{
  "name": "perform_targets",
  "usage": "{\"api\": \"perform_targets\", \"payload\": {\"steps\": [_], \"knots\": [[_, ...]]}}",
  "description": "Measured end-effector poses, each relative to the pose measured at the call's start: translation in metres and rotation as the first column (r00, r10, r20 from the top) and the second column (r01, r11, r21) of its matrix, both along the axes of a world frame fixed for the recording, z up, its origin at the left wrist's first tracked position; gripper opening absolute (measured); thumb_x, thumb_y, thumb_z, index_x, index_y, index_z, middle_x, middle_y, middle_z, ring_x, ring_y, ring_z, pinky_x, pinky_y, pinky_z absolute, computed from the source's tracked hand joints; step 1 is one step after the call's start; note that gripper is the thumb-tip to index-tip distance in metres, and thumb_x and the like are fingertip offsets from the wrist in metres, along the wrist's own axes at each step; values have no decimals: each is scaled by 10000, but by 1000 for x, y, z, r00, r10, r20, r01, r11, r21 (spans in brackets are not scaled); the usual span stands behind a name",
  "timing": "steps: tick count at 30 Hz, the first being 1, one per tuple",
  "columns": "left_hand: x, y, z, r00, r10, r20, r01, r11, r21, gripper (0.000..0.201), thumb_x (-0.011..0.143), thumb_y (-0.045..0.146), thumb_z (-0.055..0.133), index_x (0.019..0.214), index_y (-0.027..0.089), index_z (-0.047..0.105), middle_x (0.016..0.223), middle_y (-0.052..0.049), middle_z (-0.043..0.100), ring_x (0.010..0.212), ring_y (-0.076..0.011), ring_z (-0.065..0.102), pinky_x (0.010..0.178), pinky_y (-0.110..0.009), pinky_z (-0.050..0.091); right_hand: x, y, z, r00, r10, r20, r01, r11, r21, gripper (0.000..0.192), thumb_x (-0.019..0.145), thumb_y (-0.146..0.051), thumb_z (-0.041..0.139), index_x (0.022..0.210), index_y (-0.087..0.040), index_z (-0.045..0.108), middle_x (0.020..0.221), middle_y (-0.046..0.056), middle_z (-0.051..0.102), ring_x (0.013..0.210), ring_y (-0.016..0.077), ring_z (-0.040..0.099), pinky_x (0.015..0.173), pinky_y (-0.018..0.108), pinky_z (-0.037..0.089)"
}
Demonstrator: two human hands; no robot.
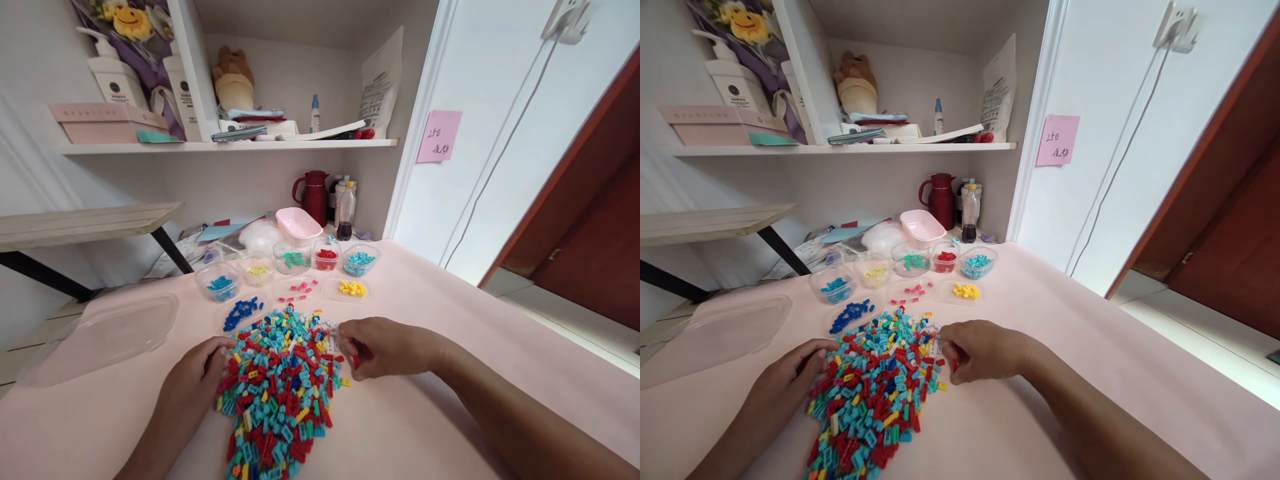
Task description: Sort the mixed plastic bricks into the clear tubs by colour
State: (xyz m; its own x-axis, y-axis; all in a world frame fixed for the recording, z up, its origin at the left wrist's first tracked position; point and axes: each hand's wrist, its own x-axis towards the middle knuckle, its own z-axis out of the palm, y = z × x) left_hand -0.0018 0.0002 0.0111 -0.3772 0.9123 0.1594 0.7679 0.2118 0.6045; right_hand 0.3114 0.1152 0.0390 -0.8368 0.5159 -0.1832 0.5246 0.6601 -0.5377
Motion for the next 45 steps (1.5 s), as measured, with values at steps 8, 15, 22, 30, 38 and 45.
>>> {"api": "perform_targets", "payload": {"steps": [8, 15, 22, 30, 38, 45], "knots": [[2, 0, 4, 1000, -3, 19, 3, 1000, -10, 365, 791, 471, 400, 923, 279, 682, 876, 4, 722, 817, -208, 665, 714, -284, 493, -1, 1, 1, 998, 50, -40, -50, 999, 1, 217, 687, -207, 589, 715, -202, 373, 777, -42, 503, 646, 97, 376, 554, 213, 282], [1, 1, 4, 1000, 10, -10, -10, 1000, -20, 376, 783, 484, 395, 921, 286, 684, 876, 3, 723, 839, -215, 662, 709, -282, 491, -2, 0, 3, 997, 67, -28, -68, 997, -46, 161, 698, -187, 582, 704, -193, 422, 806, -26, 518, 661, 103, 419, 560, 213, 293], [-2, 1, -1, 1000, -4, 11, 4, 1000, -2, 359, 786, 460, 397, 923, 282, 676, 915, 3, 719, 833, -208, 663, 690, -275, 489, -1, 2, -2, 999, 17, -45, -20, 998, -59, 148, 674, -187, 630, 726, -193, 492, 812, -32, 576, 694, 111, 473, 577, 212, 315], [-2, 1, -1, 995, -24, 100, 19, 999, 47, 331, 816, 422, 386, 911, 274, 668, 788, 14, 695, 733, -190, 645, 676, -281, 474, -6, 4, -5, 974, -171, -149, 133, 964, -232, 150, 674, -226, 667, 742, -175, 544, 702, -33, 568, 641, 102, 474, 546, 202, 337], [-6, -2, -3, 946, -13, 325, -35, 989, 142, 321, 784, 421, 428, 876, 233, 671, 620, 19, 602, 672, -199, 610, 662, -293, 446, -4, 9, 2, 903, -271, -334, 230, 961, -157, 118, 697, -208, 620, 734, -179, 511, 710, -2, 554, 651, 133, 469, 576, 243, 378], [-5, -3, -2, 923, -9, 385, -75, 976, 203, 285, 768, 382, 434, 848, 222, 657, 577, 28, 560, 628, -192, 577, 616, -287, 413, -9, 7, 4, 873, -290, -391, 267, 957, -115, 115, 726, -245, 600, 735, -192, 499, 689, -3, 578, 647, 150, 508, 611, 271, 398]]}}
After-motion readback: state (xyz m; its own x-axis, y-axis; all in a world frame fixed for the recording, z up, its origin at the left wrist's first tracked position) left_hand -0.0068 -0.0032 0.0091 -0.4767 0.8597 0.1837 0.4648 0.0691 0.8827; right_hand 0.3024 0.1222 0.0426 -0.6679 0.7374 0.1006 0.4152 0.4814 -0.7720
